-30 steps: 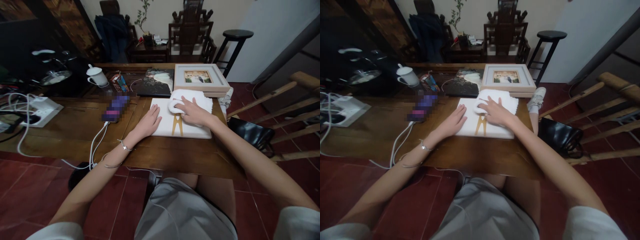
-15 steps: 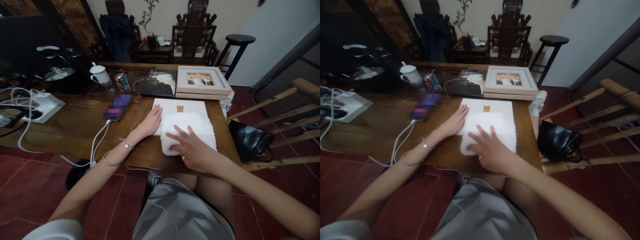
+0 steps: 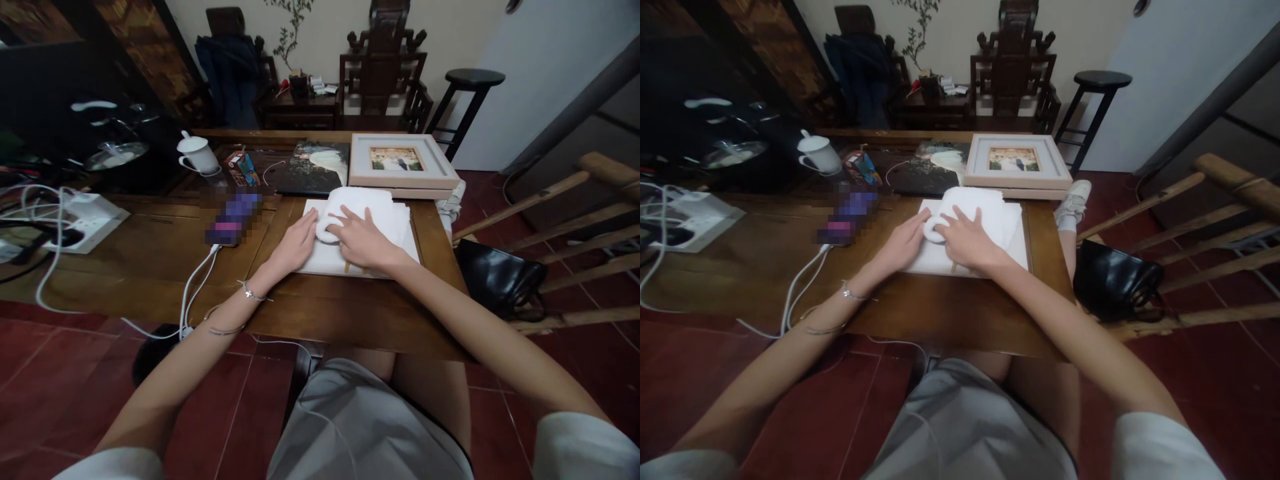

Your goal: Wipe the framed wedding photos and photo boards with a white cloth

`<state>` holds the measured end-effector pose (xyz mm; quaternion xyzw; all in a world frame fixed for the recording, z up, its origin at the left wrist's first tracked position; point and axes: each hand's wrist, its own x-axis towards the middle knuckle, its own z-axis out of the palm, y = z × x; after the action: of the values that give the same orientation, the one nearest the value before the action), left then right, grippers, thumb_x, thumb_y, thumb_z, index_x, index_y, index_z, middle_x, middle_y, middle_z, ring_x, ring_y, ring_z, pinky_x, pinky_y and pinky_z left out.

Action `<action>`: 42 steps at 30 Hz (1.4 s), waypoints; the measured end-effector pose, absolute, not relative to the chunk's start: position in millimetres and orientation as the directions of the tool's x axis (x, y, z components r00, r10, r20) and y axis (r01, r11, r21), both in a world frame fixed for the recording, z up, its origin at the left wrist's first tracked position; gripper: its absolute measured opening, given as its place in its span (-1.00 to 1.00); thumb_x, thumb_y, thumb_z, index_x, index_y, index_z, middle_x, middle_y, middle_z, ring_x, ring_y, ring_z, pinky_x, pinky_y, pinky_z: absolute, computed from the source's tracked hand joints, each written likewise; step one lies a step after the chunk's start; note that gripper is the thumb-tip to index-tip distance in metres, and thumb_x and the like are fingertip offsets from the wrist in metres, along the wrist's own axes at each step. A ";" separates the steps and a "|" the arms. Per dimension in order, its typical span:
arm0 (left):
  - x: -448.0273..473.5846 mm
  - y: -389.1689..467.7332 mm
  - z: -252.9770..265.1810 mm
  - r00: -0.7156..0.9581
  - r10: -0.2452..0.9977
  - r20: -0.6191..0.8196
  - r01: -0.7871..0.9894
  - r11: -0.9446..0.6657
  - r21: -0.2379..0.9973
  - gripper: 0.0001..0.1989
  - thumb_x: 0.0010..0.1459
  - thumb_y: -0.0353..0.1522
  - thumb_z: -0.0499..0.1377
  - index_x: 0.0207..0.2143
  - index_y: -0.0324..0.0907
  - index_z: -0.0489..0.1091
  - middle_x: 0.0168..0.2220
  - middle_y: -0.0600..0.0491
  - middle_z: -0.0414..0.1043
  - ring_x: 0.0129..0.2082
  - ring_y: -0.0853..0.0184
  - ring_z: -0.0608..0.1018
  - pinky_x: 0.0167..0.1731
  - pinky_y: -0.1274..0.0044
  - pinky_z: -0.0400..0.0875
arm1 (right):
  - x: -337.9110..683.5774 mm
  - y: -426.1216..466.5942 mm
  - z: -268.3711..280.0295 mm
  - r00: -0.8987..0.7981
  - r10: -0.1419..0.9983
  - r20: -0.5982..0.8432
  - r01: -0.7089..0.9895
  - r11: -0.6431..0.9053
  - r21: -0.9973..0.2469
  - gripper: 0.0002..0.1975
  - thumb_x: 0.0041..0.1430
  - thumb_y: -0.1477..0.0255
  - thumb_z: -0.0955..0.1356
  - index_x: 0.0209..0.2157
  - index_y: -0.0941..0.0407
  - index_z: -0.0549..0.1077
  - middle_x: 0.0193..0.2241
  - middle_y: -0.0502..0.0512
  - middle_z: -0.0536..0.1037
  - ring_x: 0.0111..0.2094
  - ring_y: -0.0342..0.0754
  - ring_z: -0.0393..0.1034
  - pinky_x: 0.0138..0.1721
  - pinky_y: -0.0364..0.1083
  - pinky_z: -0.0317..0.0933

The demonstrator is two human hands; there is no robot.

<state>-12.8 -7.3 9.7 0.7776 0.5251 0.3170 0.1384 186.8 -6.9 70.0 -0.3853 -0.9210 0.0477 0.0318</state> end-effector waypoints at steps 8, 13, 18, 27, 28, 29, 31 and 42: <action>-7.4 -13.7 23.1 0.003 0.840 0.543 0.585 -0.441 0.680 -0.44 0.47 -0.10 -0.16 0.16 -0.26 0.42 0.20 -0.14 0.43 0.23 0.19 0.46 0.27 0.27 0.28 | 188.9 -32.4 79.8 -0.931 0.365 0.003 0.352 0.900 -0.257 -0.57 0.05 0.72 0.22 -0.12 0.12 0.53 0.07 0.24 0.55 0.28 0.14 0.21 0.26 0.29 -0.03; -7.3 -12.5 21.3 0.070 0.874 0.481 0.658 -0.402 0.636 -0.49 0.45 -0.19 -0.13 0.09 -0.28 0.48 0.20 -0.16 0.42 0.23 0.16 0.46 0.28 0.25 0.27 | 208.8 -34.4 109.1 -0.929 0.351 -0.120 0.368 0.830 -0.419 -0.59 -0.01 0.69 0.21 -0.23 0.08 0.56 -0.35 0.06 0.60 -0.30 -0.03 0.42 -0.19 -0.07 0.18; -10.1 -10.9 17.1 0.181 0.895 0.408 0.746 -0.395 0.535 -0.56 0.32 -0.31 0.00 0.10 -0.34 0.46 0.22 -0.21 0.39 0.23 0.10 0.45 0.27 0.19 0.27 | 210.2 -8.7 119.5 -0.806 0.579 -0.125 0.577 0.719 -0.388 -0.69 0.03 0.60 0.21 -0.27 0.12 0.54 -0.43 0.11 0.53 -0.37 -0.01 0.32 -0.29 -0.09 0.08; -10.5 -13.8 17.8 0.309 0.892 0.331 0.768 -0.439 0.467 -0.57 0.30 -0.32 0.02 0.10 -0.31 0.46 0.22 -0.20 0.40 0.22 0.03 0.45 0.24 0.22 0.31 | 166.9 47.6 106.5 -0.672 0.738 0.058 0.616 0.602 -0.509 -0.71 -0.01 0.59 0.20 -0.32 0.17 0.51 -0.34 0.11 0.53 -0.29 0.00 0.30 -0.26 -0.12 0.06; -10.6 -14.0 18.4 0.313 0.890 0.331 0.771 -0.441 0.460 -0.57 0.30 -0.32 0.01 0.09 -0.32 0.47 0.19 -0.21 0.42 0.19 0.03 0.47 0.22 0.22 0.33 | 160.3 50.9 106.3 -0.675 0.735 0.066 0.604 0.602 -0.523 -0.71 -0.02 0.60 0.20 -0.34 0.17 0.51 -0.34 0.11 0.53 -0.29 -0.01 0.30 -0.27 -0.12 0.06; -10.7 -14.2 18.8 0.314 0.890 0.331 0.774 -0.442 0.454 -0.57 0.30 -0.32 0.00 0.09 -0.33 0.47 0.17 -0.22 0.44 0.17 0.03 0.50 0.21 0.22 0.35 | 154.3 53.5 106.3 -0.682 0.729 0.066 0.595 0.605 -0.529 -0.71 -0.03 0.60 0.20 -0.35 0.17 0.50 -0.35 0.10 0.54 -0.30 -0.01 0.29 -0.28 -0.11 0.06; -11.0 -14.5 19.4 0.312 0.891 0.329 0.779 -0.438 0.448 -0.57 0.30 -0.32 0.00 0.08 -0.34 0.47 0.14 -0.23 0.46 0.13 0.04 0.52 0.19 0.22 0.37 | 145.8 56.2 107.3 -0.697 0.715 0.052 0.592 0.615 -0.521 -0.71 -0.05 0.61 0.20 -0.35 0.16 0.51 -0.34 0.12 0.55 -0.32 -0.01 0.29 -0.29 -0.11 0.06; -11.1 -12.6 12.9 0.325 0.891 0.318 0.776 -0.443 0.449 -0.63 0.29 -0.36 0.02 0.07 -0.28 0.44 0.26 -0.21 0.34 0.30 0.05 0.35 0.30 0.17 0.22 | 241.9 56.8 124.4 -0.418 0.904 -0.087 0.846 0.353 -0.399 -0.58 0.01 0.60 0.21 -0.14 0.26 0.57 -0.15 0.23 0.63 -0.18 0.07 0.45 -0.19 -0.05 0.18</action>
<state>-11.1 -12.6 12.9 0.8067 0.5164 0.2663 0.1081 241.9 56.8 124.4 -0.5343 -0.8191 0.1951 0.0744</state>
